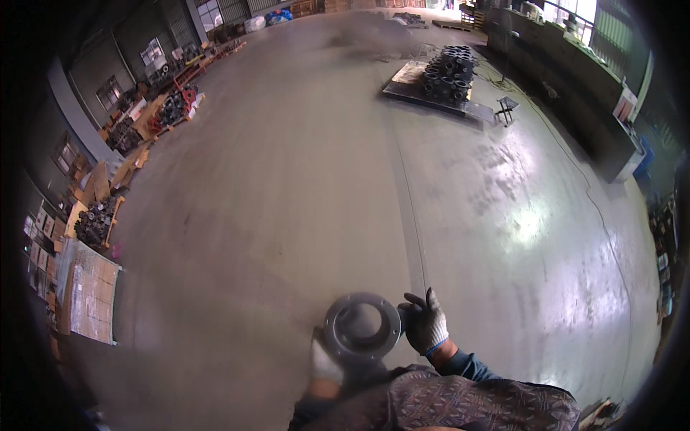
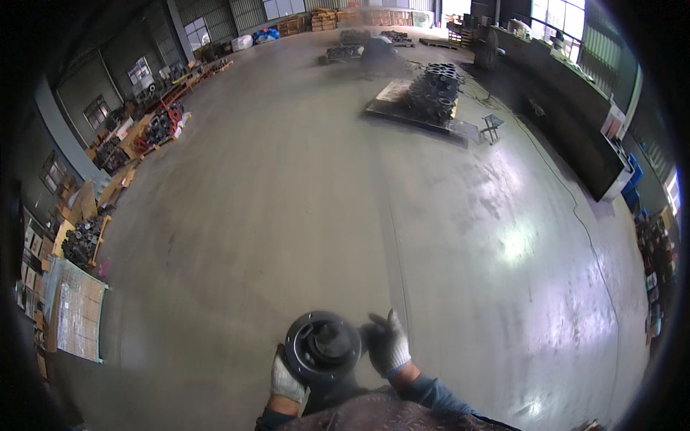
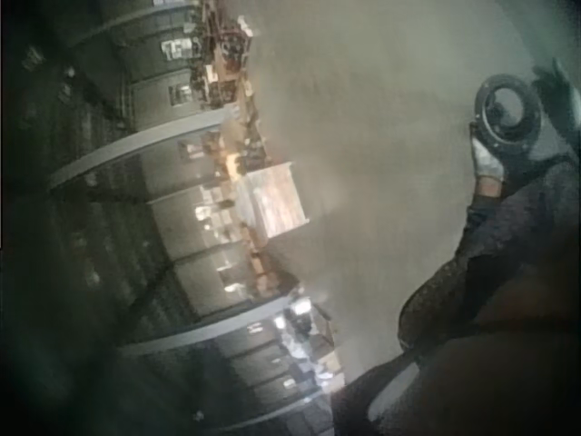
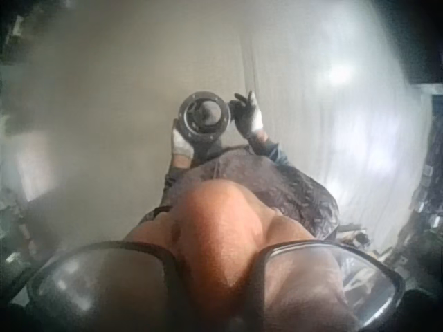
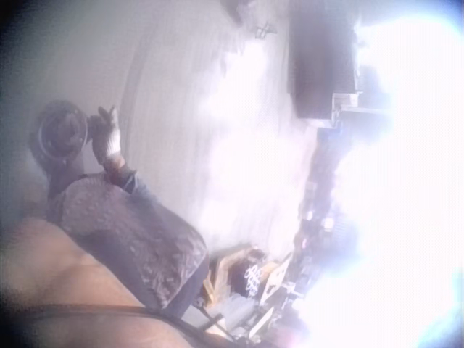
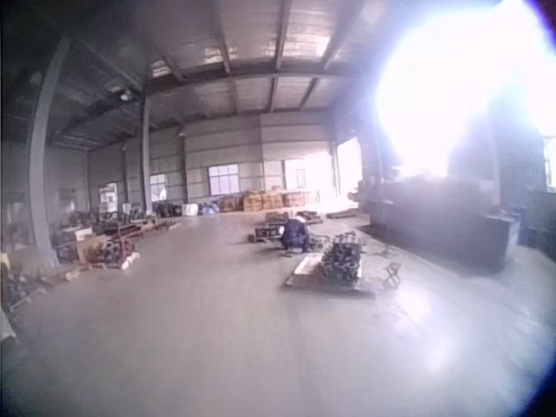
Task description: The person picks up a cylindrical metal part, places it on a workbench, and uses an angle grinder to smooth its edges. They rotate the part to grind different sides, then place the finished piece on a pallet with other similar parts.
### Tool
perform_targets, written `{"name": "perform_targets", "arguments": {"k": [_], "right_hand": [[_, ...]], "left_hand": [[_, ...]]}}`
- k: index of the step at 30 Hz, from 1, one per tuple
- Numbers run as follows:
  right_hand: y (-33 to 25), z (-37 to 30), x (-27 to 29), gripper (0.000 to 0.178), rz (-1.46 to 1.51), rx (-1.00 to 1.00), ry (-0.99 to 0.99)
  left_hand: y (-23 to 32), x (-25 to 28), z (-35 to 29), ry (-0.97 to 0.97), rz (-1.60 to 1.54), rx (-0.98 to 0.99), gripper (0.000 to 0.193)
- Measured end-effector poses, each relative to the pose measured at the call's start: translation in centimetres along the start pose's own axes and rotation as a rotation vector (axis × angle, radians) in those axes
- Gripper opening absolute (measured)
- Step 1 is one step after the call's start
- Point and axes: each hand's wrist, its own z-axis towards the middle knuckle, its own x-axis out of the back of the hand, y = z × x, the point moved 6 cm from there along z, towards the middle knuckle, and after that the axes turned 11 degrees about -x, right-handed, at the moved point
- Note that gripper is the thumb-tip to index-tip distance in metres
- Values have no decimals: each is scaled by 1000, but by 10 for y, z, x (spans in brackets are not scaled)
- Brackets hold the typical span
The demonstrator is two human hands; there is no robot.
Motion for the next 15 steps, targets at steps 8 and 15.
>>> {"name": "perform_targets", "arguments": {"k": [8,15], "right_hand": [[-191,240,-120,85,147,78,187],[-411,528,-246,83,129,70,97]], "left_hand": [[30,-146,368,164,82,203,43],[44,-324,673,196,128,156,48]]}}
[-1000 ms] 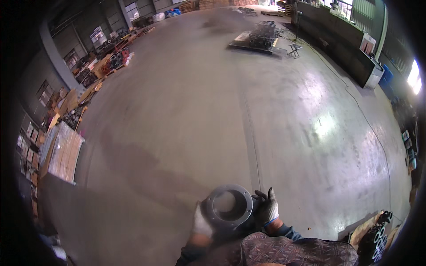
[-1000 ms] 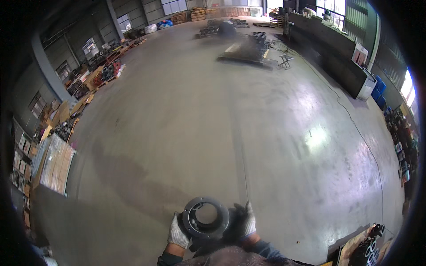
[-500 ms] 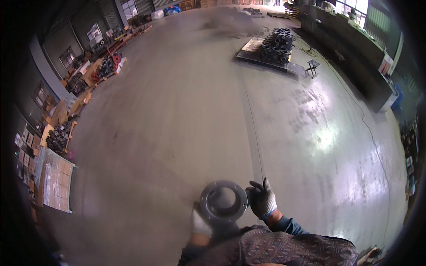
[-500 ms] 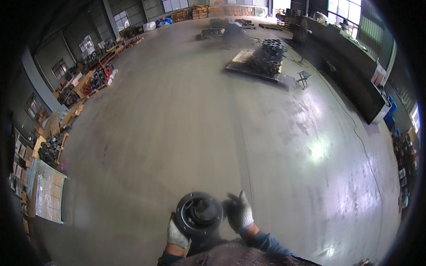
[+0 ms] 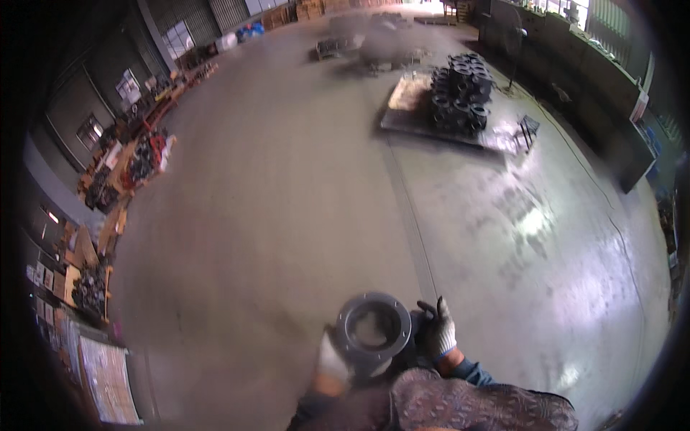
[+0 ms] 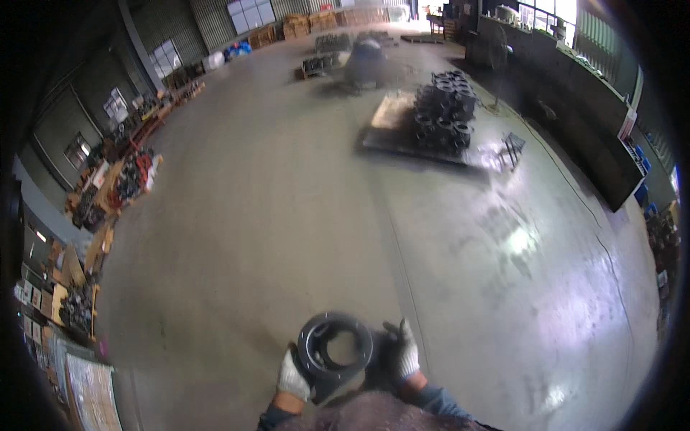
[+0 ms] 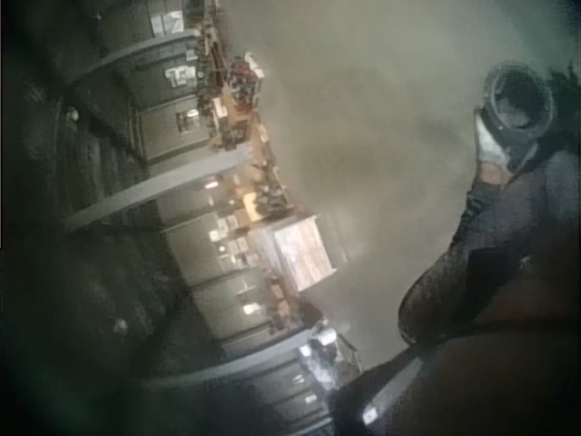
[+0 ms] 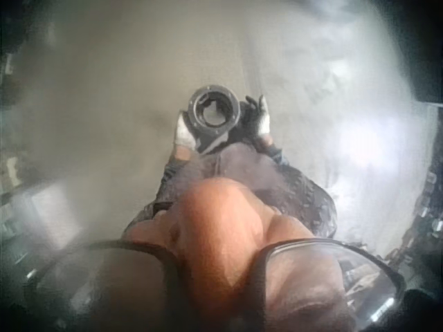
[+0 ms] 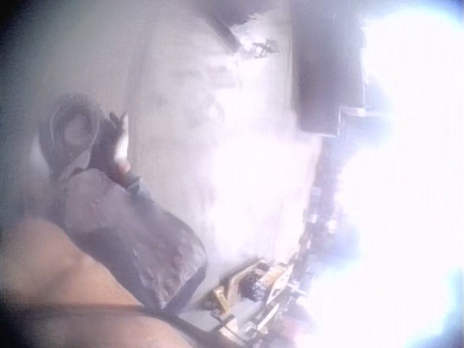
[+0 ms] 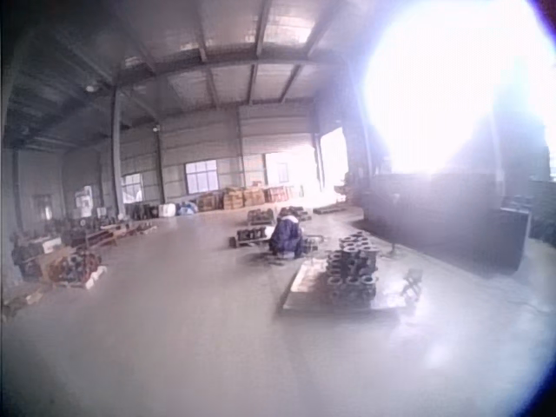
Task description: The person picks up a cylindrical metal part, places it on a workbench, and uses an angle grinder to smooth its edges. They rotate the part to grind different sides, then place the finished piece on a pallet with other similar parts.
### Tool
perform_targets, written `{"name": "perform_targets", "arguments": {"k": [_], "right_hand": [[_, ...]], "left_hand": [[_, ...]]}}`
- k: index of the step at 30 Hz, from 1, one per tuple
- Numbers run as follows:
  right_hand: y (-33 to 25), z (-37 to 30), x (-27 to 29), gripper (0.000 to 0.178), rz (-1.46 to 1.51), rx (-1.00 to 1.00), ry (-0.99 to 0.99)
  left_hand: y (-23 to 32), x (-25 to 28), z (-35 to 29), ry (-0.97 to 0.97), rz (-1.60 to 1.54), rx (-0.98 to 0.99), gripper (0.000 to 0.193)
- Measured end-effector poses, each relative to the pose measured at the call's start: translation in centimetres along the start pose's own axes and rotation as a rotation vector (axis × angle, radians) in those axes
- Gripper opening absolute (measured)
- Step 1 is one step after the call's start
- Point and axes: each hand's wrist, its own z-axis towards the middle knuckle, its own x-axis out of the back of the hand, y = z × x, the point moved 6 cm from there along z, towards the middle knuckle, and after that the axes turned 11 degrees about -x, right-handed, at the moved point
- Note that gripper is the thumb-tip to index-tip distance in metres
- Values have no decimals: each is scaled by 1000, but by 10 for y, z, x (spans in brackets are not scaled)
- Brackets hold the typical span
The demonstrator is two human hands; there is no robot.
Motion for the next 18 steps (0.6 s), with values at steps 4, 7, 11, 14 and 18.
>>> {"name": "perform_targets", "arguments": {"k": [4,7,11,14,18], "right_hand": [[-77,175,-95,78,-2,-33,-28],[-140,289,-178,77,-110,20,-111],[-209,411,-264,77,-97,19,-4],[-271,513,-339,78,-43,47,26],[-344,615,-429,80,86,43,131]], "left_hand": [[60,-109,163,-53,40,-127,43],[106,-168,277,34,4,-170,42],[167,-260,429,-115,8,-122,52],[210,-349,541,-421,-150,-16,49],[262,-443,698,-40,59,3,44]]}}
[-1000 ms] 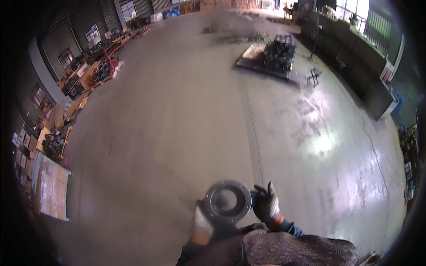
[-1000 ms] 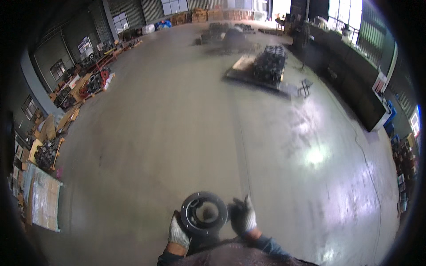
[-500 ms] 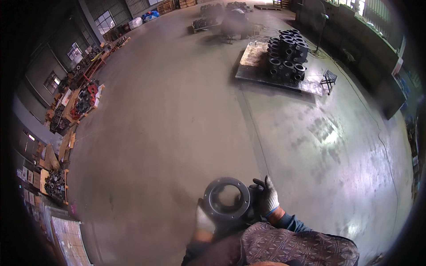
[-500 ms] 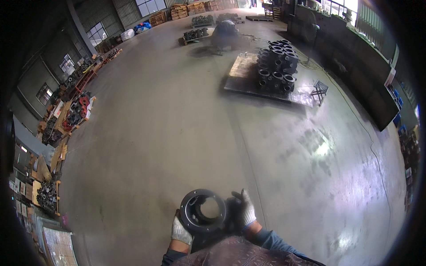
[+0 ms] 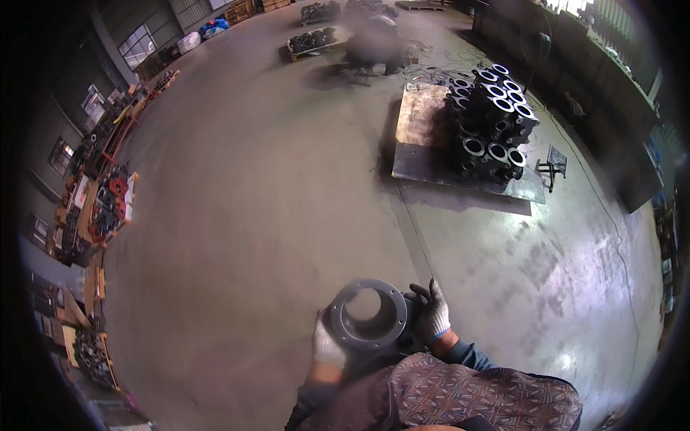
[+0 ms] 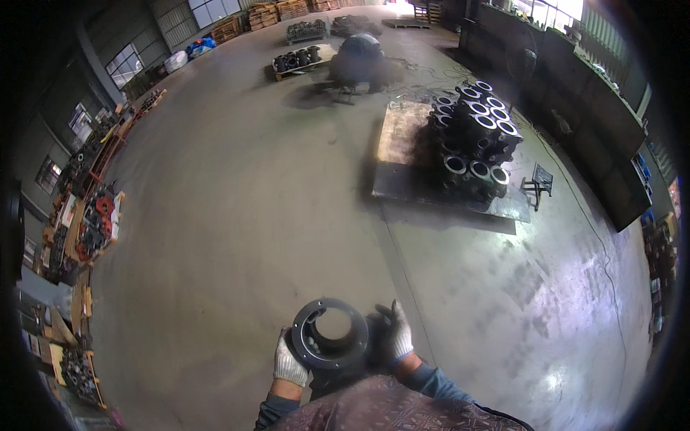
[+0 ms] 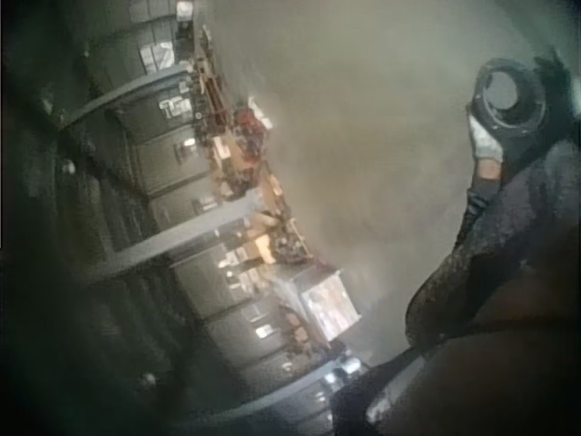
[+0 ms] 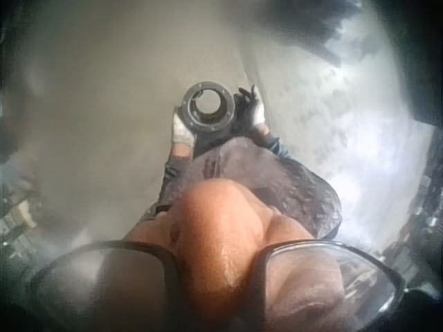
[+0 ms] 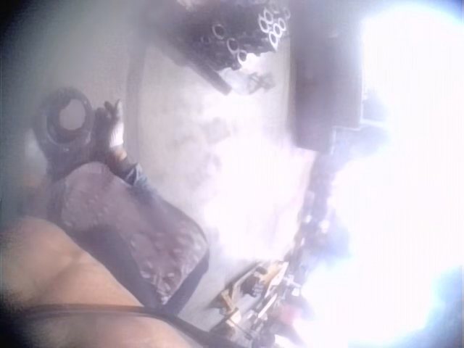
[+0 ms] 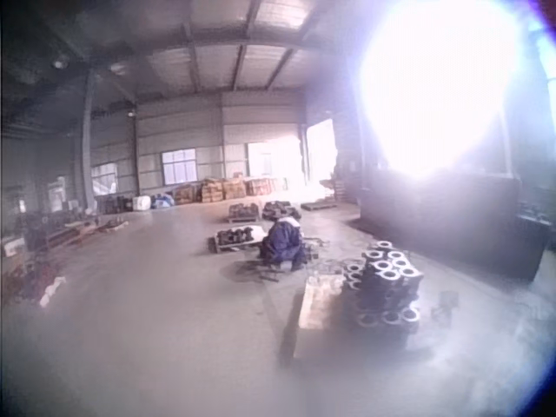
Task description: The person picks up a cylindrical metal part, places it on a workbench, and uses an angle grinder to smooth its edges. They rotate the part to grind different sides, then place the finished piece on a pallet with other similar parts.
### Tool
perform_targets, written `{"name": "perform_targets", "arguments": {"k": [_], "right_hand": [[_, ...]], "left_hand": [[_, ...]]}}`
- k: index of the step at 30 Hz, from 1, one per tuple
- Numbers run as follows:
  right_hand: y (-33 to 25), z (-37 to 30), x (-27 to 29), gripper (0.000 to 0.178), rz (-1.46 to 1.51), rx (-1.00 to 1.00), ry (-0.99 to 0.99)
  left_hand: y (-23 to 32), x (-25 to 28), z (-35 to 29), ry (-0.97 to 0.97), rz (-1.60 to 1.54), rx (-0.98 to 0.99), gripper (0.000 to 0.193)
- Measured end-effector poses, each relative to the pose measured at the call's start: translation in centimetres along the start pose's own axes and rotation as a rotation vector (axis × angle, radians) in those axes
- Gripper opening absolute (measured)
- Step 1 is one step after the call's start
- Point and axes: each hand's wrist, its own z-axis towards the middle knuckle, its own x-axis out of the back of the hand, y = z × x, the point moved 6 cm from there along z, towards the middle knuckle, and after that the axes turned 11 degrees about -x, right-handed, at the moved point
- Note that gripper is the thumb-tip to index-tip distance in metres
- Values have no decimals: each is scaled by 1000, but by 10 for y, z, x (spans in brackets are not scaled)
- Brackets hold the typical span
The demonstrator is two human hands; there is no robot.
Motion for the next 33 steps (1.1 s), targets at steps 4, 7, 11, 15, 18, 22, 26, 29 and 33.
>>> {"name": "perform_targets", "arguments": {"k": [4,7,11,15,18,22,26,29,33], "right_hand": [[-89,131,-121,80,43,8,-35],[-151,243,-195,78,67,-30,-31],[-226,375,-297,77,-53,-50,-61],[-294,503,-414,73,-50,-36,-93],[-351,602,-495,71,-201,82,-95],[-411,705,-587,69,-198,97,-93],[-481,795,-699,73,59,-8,91],[-546,888,-801,70,169,13,67],[-628,1022,-907,71,125,-19,4]], "left_hand": [[45,-129,140,22,75,19,46],[80,-225,235,-37,233,-94,46],[117,-314,373,120,21,-19,44],[169,-375,529,152,-32,-16,43],[206,-464,634,-503,-435,171,56],[258,-559,782,-553,-490,252,59],[305,-643,936,-53,100,66,43],[336,-733,1045,-59,130,63,45],[371,-834,1181,-5,20,109,46]]}}
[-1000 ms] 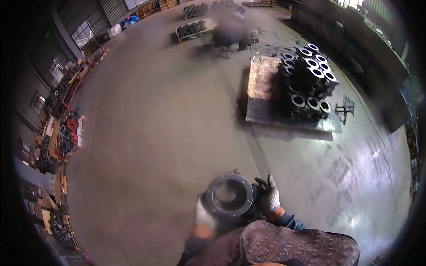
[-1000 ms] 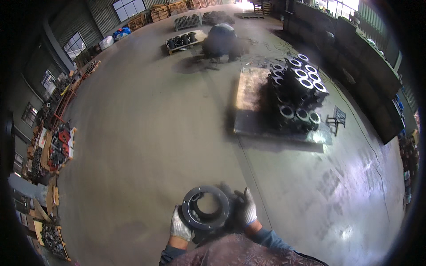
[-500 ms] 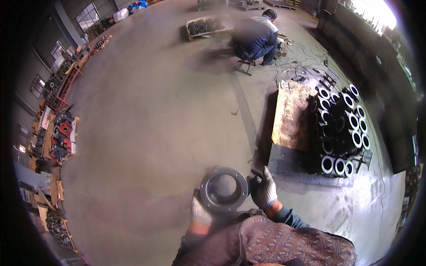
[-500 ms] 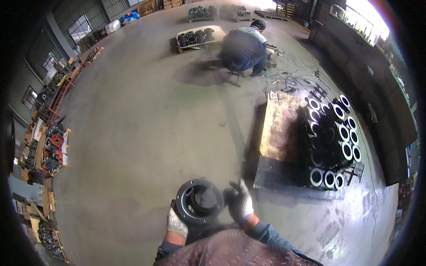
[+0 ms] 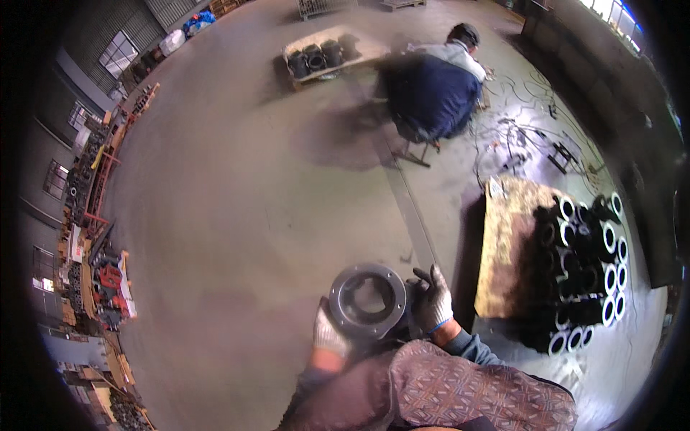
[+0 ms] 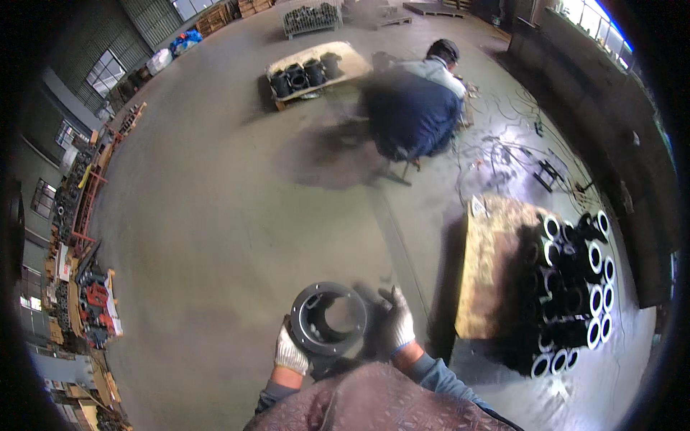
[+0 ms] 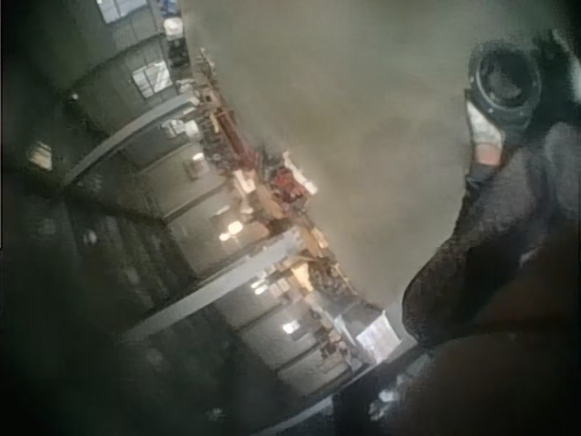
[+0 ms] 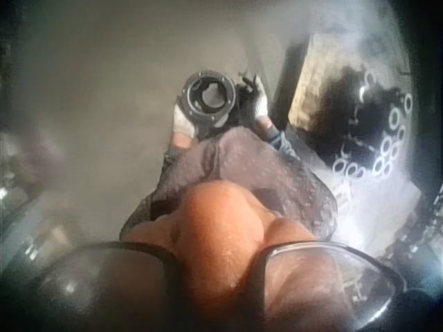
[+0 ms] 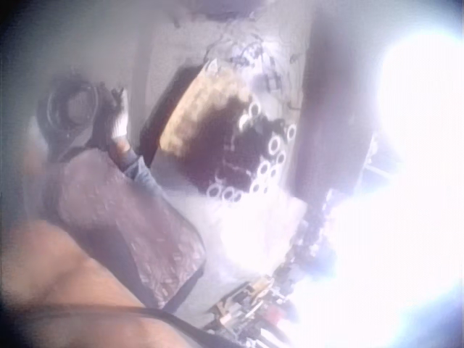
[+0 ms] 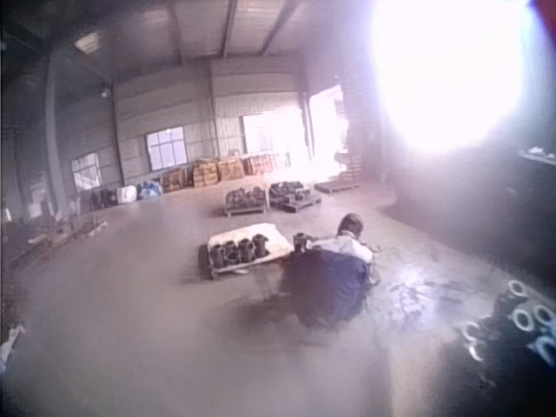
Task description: The person picks up a cylindrical metal part, places it on a workbench, and uses an angle grinder to smooth its edges. They rotate the part to grind different sides, then place the finished piece on a pallet with other similar parts.
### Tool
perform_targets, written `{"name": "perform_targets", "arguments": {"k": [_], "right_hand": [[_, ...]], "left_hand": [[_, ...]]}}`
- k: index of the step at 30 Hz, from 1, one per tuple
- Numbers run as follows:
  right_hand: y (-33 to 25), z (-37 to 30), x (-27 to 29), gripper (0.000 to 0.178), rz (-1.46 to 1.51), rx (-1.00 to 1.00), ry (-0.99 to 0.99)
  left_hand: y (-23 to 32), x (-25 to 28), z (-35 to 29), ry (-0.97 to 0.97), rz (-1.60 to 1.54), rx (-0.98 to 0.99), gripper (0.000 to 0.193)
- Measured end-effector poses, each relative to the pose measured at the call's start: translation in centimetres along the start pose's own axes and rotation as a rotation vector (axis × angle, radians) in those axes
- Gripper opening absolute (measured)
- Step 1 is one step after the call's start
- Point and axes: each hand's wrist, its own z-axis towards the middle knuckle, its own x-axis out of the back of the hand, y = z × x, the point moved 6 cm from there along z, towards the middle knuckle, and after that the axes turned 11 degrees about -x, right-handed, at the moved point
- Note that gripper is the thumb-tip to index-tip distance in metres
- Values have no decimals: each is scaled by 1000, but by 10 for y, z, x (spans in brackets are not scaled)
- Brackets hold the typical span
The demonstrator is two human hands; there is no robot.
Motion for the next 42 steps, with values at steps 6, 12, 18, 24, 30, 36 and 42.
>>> {"name": "perform_targets", "arguments": {"k": [6,12,18,24,30,36,42], "right_hand": [[-102,178,-171,69,-289,110,-69],[-186,340,-327,67,-137,52,-17],[-260,469,-449,68,78,42,100],[-383,630,-561,57,102,100,112],[-483,775,-647,69,111,70,87],[-589,852,-737,64,76,211,171],[-667,944,-807,53,411,358,257]], "left_hand": [[85,-140,175,36,-119,-49,44],[181,-276,373,15,-43,-120,38],[240,-375,574,150,104,75,39],[284,-513,760,-67,111,145,46],[313,-620,914,108,228,126,48],[324,-747,1054,-98,256,171,47],[331,-867,1206,-114,501,317,48]]}}
